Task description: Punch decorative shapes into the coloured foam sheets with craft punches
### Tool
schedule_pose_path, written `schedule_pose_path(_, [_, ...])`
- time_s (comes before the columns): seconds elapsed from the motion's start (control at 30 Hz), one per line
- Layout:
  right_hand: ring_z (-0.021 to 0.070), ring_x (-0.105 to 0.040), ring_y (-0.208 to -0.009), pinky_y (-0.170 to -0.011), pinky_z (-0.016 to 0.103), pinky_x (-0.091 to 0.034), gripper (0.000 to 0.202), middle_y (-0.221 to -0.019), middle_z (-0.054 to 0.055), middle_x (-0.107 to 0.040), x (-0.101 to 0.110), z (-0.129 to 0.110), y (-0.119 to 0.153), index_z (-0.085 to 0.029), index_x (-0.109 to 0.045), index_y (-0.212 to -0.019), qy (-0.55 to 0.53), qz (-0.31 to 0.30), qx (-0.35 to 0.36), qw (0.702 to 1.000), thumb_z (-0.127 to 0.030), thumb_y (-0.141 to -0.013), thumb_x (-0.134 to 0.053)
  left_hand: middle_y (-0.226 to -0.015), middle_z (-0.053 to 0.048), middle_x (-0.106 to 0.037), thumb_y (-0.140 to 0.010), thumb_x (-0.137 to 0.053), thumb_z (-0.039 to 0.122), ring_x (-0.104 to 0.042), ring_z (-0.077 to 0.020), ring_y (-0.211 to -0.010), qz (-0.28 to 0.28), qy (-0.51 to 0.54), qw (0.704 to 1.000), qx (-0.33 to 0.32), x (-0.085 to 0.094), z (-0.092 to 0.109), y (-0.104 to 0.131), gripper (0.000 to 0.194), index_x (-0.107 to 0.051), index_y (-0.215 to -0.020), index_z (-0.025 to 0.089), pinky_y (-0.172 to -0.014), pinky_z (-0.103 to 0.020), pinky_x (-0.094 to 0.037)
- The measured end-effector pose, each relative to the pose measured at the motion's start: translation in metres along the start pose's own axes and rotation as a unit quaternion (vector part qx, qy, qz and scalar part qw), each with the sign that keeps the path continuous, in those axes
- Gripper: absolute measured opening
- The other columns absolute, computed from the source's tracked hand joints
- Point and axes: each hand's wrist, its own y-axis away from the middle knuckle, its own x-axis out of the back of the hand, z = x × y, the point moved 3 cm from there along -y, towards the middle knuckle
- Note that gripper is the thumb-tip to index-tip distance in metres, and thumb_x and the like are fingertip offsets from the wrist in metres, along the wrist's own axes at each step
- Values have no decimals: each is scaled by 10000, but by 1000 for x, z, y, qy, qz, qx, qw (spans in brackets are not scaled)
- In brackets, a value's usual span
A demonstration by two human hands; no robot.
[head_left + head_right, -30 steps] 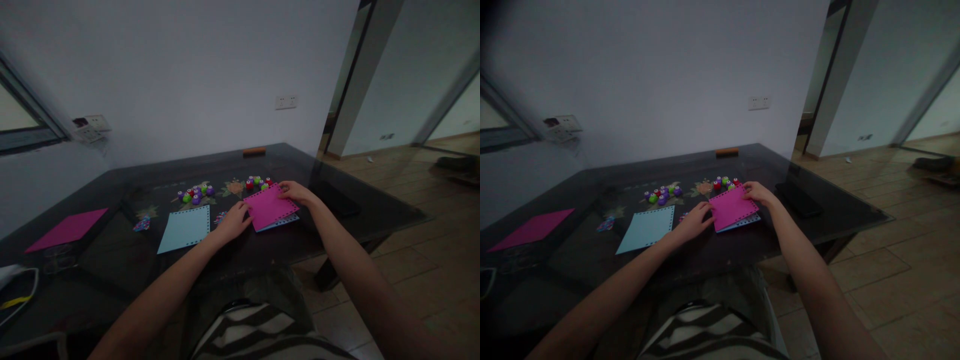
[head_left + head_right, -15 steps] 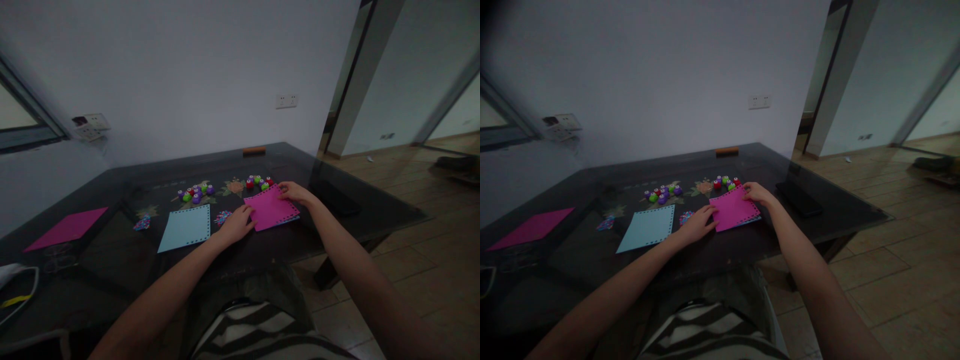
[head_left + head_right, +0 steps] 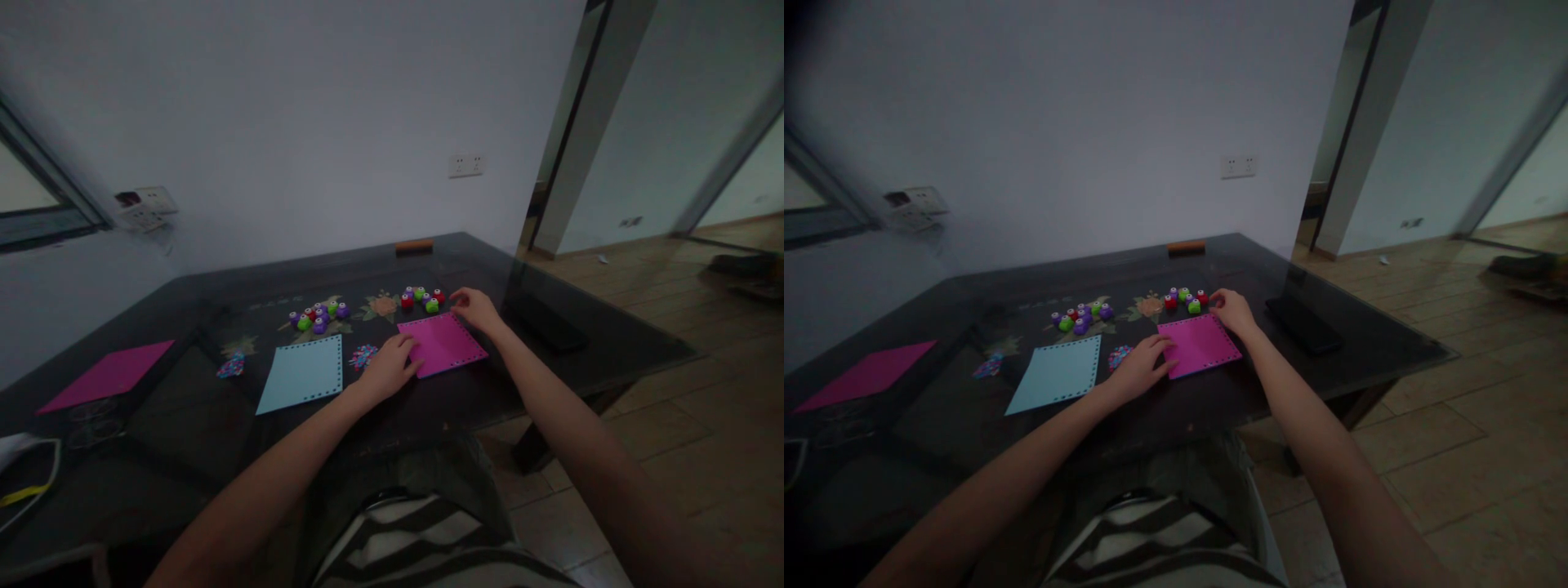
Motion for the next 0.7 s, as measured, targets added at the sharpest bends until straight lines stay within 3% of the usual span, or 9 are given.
schedule_pose_path(0.2, [209,-565,-949,-891,345,-395,149,-947,78,-675,-31,-39,12,-175,-694,-869,57,-86,166,981,-168,-804,-561,-1296,-126,-541,-841,-543,384,-475,-251,-1218,-41,11,998,-37,-2,21,5,443,-567,-1221,159,-1044,-371,-364])
schedule_pose_path(0.37, [272,-438,-1150,-892,411,-381,249,-1156,114,-590,-45,-47,15,-201,-662,-1034,158,-132,166,964,-225,-881,-467,-1296,-115,-555,-823,-561,385,-492,-252,-1212,-54,5,998,-29,-5,22,5,455,-567,-1228,177,-1038,-373,-371])
schedule_pose_path(0.5, [292,-405,-1161,-887,438,-376,258,-1181,122,-555,-49,-46,15,-210,-639,-1066,190,-165,161,954,-246,-895,-450,-1270,-106,-581,-838,-536,364,-528,-250,-1177,-51,1,998,-28,-6,20,4,428,-570,-1223,179,-1021,-373,-391])
schedule_pose_path(0.7, [291,-393,-1152,-876,442,-375,242,-1184,127,-530,-51,-45,16,-195,-620,-1059,199,-165,162,952,-247,-890,-454,-1243,-82,-602,-862,-497,328,-548,-223,-1152,-46,-18,998,-41,-7,22,4,377,-579,-1199,179,-1007,-351,-412])
